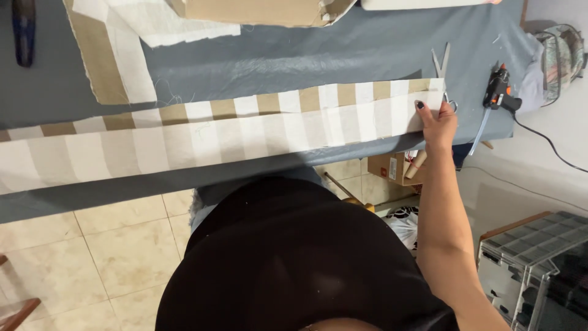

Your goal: Cutting striped fabric and gluing it to the exterior of a cardboard box

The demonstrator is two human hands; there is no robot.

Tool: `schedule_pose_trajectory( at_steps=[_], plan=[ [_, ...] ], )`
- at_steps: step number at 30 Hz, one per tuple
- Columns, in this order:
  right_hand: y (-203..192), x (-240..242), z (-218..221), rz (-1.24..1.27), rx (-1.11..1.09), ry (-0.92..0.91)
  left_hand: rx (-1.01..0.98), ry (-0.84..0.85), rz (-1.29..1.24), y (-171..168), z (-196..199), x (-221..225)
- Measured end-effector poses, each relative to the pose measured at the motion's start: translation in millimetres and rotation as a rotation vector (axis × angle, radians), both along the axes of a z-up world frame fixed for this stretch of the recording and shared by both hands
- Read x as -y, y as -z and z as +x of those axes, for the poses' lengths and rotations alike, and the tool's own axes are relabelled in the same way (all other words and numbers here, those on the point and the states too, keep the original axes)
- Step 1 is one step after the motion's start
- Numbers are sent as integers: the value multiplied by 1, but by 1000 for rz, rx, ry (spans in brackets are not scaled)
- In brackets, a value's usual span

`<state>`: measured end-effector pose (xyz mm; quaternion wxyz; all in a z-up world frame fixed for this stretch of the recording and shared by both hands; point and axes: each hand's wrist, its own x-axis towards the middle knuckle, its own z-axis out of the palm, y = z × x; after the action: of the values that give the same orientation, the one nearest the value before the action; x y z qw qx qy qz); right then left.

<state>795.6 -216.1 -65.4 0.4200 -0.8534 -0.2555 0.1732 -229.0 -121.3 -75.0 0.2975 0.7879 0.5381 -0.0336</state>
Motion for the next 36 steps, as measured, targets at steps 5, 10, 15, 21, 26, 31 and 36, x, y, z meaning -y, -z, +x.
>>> schedule_pose_trajectory(
  at_steps=[5, 10, 15, 21, 26, 31, 36],
  plan=[
    [10, 5, 21, -106, 165, -15, 131, 199, 300, 36, 80, 12],
    [-34, -18, -24, -6, 57, 67, 226, 405, 553, -14, 279, -24],
    [-19, -21, 17, -95, 141, 23, 301, 549, 649, -32, 447, -103],
    [-21, -25, -3, -22, 118, -10, 283, 544, 672, -18, 483, -99],
    [-35, -18, -15, 19, 179, -5, 215, 539, 720, -13, 491, -104],
    [-89, -21, -61, -78, 325, -138, 297, 490, 721, -31, 519, -94],
    [-140, -70, -189, 27, 133, -330, 768, 186, -118, -72, 553, -79]
  ],
)
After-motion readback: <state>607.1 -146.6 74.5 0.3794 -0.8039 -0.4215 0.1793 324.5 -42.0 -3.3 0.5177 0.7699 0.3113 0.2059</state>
